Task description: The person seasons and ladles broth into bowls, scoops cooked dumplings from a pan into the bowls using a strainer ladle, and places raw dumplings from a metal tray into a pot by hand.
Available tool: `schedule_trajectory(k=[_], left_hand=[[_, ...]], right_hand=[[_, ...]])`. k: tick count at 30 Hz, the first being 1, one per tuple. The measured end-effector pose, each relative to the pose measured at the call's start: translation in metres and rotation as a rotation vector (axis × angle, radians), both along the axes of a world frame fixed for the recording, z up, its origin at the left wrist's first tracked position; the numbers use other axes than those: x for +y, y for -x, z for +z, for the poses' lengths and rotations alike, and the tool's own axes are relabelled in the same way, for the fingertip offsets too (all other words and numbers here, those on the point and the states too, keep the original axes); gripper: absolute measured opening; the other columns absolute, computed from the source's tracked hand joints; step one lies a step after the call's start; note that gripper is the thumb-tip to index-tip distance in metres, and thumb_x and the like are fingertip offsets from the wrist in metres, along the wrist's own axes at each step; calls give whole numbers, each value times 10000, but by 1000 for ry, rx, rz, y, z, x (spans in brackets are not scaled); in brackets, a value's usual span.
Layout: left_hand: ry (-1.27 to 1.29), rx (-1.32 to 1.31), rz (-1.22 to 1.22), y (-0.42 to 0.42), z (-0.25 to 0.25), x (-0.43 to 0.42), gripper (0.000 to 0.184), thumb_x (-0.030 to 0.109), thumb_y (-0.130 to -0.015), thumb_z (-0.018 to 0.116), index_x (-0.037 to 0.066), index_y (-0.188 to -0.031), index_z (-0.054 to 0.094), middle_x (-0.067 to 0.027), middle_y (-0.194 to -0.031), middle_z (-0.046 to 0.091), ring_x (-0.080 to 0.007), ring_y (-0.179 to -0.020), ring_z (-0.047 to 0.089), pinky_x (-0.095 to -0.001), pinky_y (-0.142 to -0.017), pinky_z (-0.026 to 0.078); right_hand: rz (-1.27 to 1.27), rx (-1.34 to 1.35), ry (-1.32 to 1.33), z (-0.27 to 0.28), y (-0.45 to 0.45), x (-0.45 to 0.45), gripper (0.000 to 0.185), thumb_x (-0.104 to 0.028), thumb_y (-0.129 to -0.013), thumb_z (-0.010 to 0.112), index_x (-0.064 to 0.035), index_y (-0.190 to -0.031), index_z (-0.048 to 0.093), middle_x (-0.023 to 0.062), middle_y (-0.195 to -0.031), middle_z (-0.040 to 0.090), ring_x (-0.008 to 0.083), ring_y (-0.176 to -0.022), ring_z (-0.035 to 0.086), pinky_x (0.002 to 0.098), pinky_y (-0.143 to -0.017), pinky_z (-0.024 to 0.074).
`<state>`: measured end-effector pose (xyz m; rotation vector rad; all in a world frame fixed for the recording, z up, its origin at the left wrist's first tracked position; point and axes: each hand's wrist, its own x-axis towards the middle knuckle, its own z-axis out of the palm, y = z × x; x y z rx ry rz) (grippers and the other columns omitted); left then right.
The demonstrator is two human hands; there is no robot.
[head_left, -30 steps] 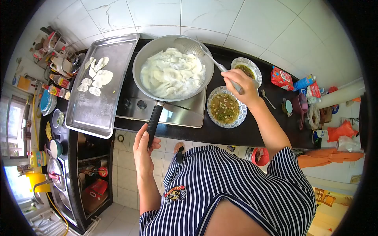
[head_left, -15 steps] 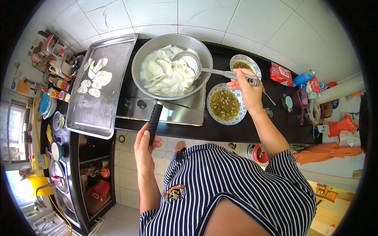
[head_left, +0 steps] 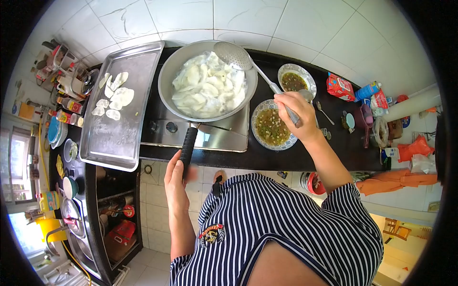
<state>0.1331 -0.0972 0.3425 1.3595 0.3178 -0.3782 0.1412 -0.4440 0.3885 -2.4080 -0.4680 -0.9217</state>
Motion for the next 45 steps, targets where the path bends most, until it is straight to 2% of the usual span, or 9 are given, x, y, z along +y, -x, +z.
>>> schedule_trajectory(k=[10, 17, 20, 21, 23, 32, 35, 39, 45], left_hand=[[-63, -6, 21, -1, 4, -4, 370, 246, -977, 487, 69, -1289, 577, 45, -964, 625, 16, -696, 499, -150, -542, 319], [-33, -32, -19, -1, -2, 2, 379, 252, -981, 489, 51, -1292, 567, 19, -997, 626, -18, -759, 538, -162, -617, 399], [-38, -24, -21, -1, -3, 2, 385, 253, -983, 487, 42, -1297, 559, -3, -1036, 629, -50, -821, 563, -187, -687, 438], [-38, -24, -17, -1, -5, 2, 385, 252, -984, 485, 40, -1298, 556, -9, -1047, 630, -57, -837, 568, -194, -702, 443], [-37, -24, -16, -2, -5, 3, 386, 251, -985, 482, 39, -1299, 554, -14, -1058, 631, -65, -853, 573, -202, -717, 448], [-59, -12, -23, -2, -3, 3, 400, 279, -977, 487, 56, -1302, 557, -13, -1054, 628, -71, -859, 570, -223, -728, 456], [-38, -18, -26, -1, 1, 1, 420, 284, -970, 499, 63, -1325, 535, 16, -1000, 617, -64, -809, 546, -225, -751, 410], [-47, -34, -30, -1, -2, 2, 411, 284, -978, 481, 58, -1314, 549, -1, -1005, 622, -67, -791, 564, -224, -705, 457], [-71, -41, -62, -1, -3, 5, 413, 291, -981, 478, 70, -1323, 546, 5, -978, 617, -74, -768, 569, -239, -706, 462]], right_hand=[[-9, -41, 46, -11, -13, 3, 342, -3, -795, 703, -88, -1116, 622, 123, -942, 630, 262, -744, 648, 323, -639, 529], [-43, -9, 64, -27, -24, 10, 333, -2, -804, 697, -99, -1115, 628, 117, -952, 638, 253, -735, 646, 322, -634, 526], [-187, 51, -431, -27, -17, 16, 162, 12, -855, 640, -1, -1014, 666, 111, -870, 678, 150, -755, 665, 268, -640, 512], [-231, 128, -659, -25, -15, 17, 132, -33, -893, 628, 25, -1007, 658, 94, -873, 681, 141, -723, 673, 254, -630, 531], [-279, 161, -872, -10, -12, 25, 149, -90, -924, 612, 32, -999, 652, 91, -858, 680, 151, -666, 680, 247, -606, 551], [-263, 293, -1098, -17, -18, 37, 225, -169, -942, 604, 41, -1018, 634, 118, -832, 671, 183, -647, 687, 266, -570, 563], [-247, 344, -1121, -25, -23, 48, 255, -198, -949, 597, 40, -1034, 634, 140, -856, 673, 203, -664, 695, 277, -585, 571], [-177, 386, -1290, -33, -34, 61, 239, -194, -929, 611, 35, -1000, 616, 113, -833, 662, 198, -630, 687, 277, -558, 562], [-210, 373, -1439, -34, -35, 65, 250, -190, -892, 628, 43, -983, 612, 161, -800, 675, 220, -630, 696, 286, -577, 579]])
